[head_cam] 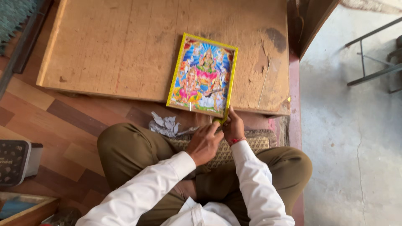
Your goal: The person places a clear sheet over a framed religious print and secures it with yellow patterned tape. They then apply the tape around the perimeter of the frame, pressing it down to adhere. The person repeats this process with a second framed print.
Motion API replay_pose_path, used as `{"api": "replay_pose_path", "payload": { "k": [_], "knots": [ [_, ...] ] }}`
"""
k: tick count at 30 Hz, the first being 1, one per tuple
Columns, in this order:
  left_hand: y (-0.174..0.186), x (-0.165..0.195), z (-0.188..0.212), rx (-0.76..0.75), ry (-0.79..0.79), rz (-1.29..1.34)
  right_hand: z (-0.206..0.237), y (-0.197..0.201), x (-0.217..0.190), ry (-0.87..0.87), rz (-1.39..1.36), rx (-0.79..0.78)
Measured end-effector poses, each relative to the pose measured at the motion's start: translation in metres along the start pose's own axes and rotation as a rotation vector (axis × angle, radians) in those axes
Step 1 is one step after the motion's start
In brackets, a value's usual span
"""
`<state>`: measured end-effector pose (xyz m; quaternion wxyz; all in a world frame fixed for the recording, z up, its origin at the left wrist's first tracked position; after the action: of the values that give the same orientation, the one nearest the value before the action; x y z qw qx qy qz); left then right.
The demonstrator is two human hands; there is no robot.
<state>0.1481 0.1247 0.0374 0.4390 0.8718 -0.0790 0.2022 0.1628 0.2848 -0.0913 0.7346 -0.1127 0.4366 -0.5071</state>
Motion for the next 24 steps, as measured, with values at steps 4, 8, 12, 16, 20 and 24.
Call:
{"api": "replay_pose_path", "payload": {
  "k": [4, 8, 12, 16, 20, 24],
  "knots": [
    [-0.019, 0.009, 0.010, -0.055, 0.127, -0.040, 0.002, -0.007, 0.000, 0.009, -0.089, -0.233],
    [-0.038, -0.001, 0.010, -0.012, 0.227, -0.045, 0.005, 0.013, 0.005, -0.070, 0.048, 0.152],
    [-0.048, -0.012, 0.014, 0.170, 0.296, -0.013, 0.009, 0.006, -0.001, 0.096, 0.107, 0.107],
    [-0.063, -0.027, 0.013, 0.100, 0.391, 0.028, 0.007, 0.008, -0.002, 0.189, 0.149, 0.105],
    [-0.054, -0.022, 0.008, 0.028, 0.316, -0.064, 0.002, 0.011, -0.004, 0.245, 0.271, 0.150],
    [-0.034, -0.032, 0.014, -0.201, 0.330, 0.022, -0.001, 0.012, -0.005, 0.263, 0.263, 0.126]
  ]
}}
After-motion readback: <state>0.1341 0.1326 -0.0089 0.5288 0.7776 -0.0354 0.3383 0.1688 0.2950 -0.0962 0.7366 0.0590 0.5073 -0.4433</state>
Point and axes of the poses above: each hand's wrist, its own z-axis away from the middle knuckle, its own y-axis out of the back of the hand, x = y × z, the point moved 7 cm from there along -z, towards the middle knuckle, and after that the axes turned 11 degrees about -y, right-handed, at the moved point
